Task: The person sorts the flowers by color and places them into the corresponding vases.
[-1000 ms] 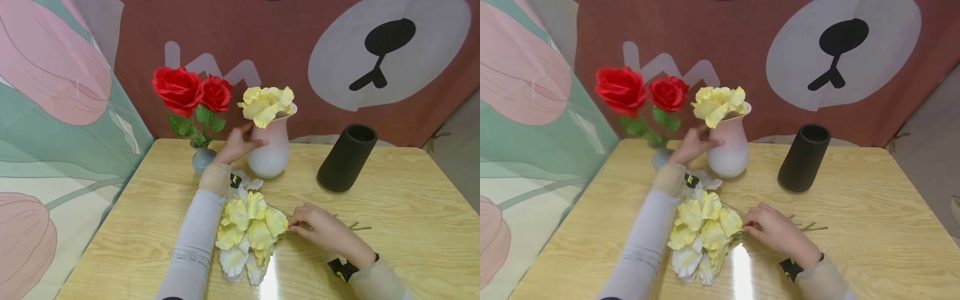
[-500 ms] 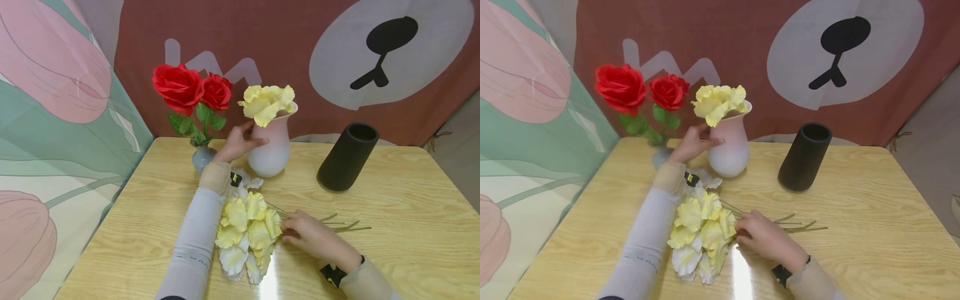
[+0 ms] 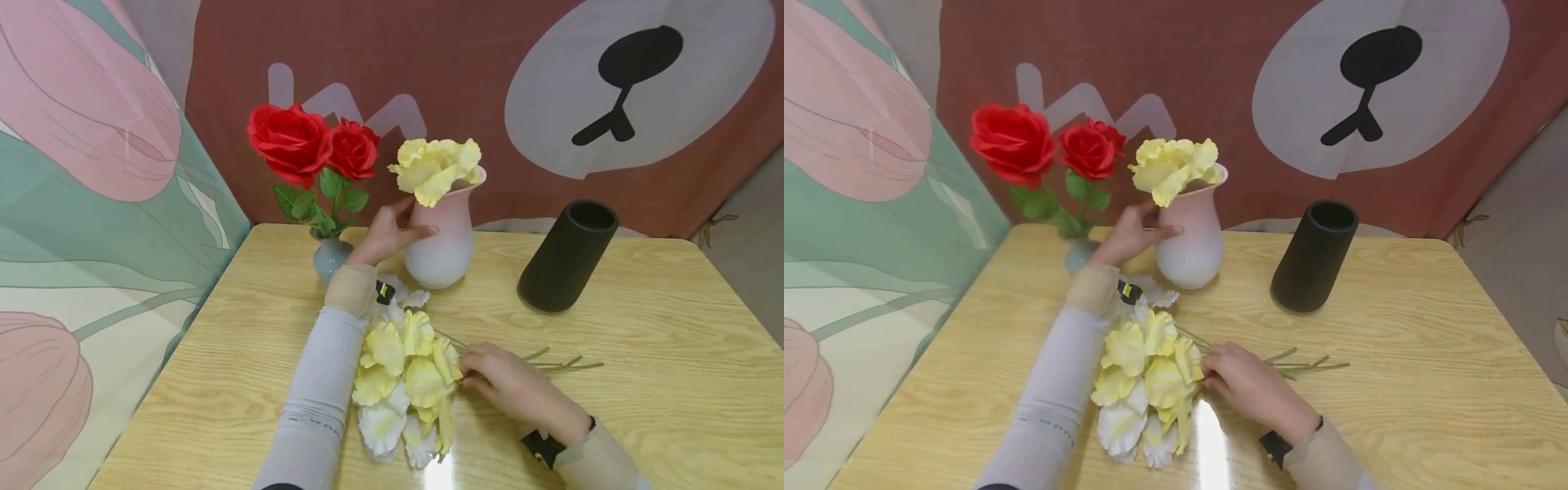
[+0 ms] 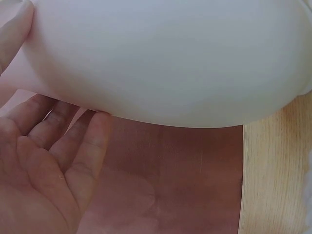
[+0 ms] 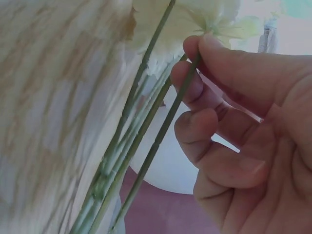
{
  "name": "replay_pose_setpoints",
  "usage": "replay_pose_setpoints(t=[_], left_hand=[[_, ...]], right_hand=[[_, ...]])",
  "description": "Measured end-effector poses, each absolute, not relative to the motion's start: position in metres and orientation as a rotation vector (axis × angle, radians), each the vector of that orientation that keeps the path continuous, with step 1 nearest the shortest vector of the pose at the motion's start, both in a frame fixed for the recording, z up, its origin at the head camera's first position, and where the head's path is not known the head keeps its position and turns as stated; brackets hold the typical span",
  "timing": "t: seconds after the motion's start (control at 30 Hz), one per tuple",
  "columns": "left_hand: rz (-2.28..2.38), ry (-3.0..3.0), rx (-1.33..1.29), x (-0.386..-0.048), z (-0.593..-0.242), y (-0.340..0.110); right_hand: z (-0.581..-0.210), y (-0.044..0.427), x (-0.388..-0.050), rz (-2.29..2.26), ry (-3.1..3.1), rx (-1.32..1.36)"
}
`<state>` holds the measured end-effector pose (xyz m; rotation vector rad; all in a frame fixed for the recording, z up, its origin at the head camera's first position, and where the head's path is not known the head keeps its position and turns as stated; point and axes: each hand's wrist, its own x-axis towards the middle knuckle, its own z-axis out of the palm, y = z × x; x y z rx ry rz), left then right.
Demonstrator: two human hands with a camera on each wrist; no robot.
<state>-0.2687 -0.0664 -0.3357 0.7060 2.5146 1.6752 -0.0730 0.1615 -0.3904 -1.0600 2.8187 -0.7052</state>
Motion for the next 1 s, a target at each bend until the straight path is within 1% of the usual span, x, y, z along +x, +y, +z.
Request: replay_pose_setpoints(t=[0.37,0.77,1.0], left_hand=[[1.646,2.543,0.702,-0.269,-0.337,-0.067],[1.644,2.555,0.719,-0.268,-0.334,-0.066],[1.641,2.564,0.714,-0.269,-0.336,-0.066]], right_hand=[[-0.383,0.17,-0.074,-0.865,2.782,-1.112],[-0.372,0.173,-0.075,-1.004,2.913,-1.115],[-0.364,0.176,-0.074,-1.218,2.876,-1.097]])
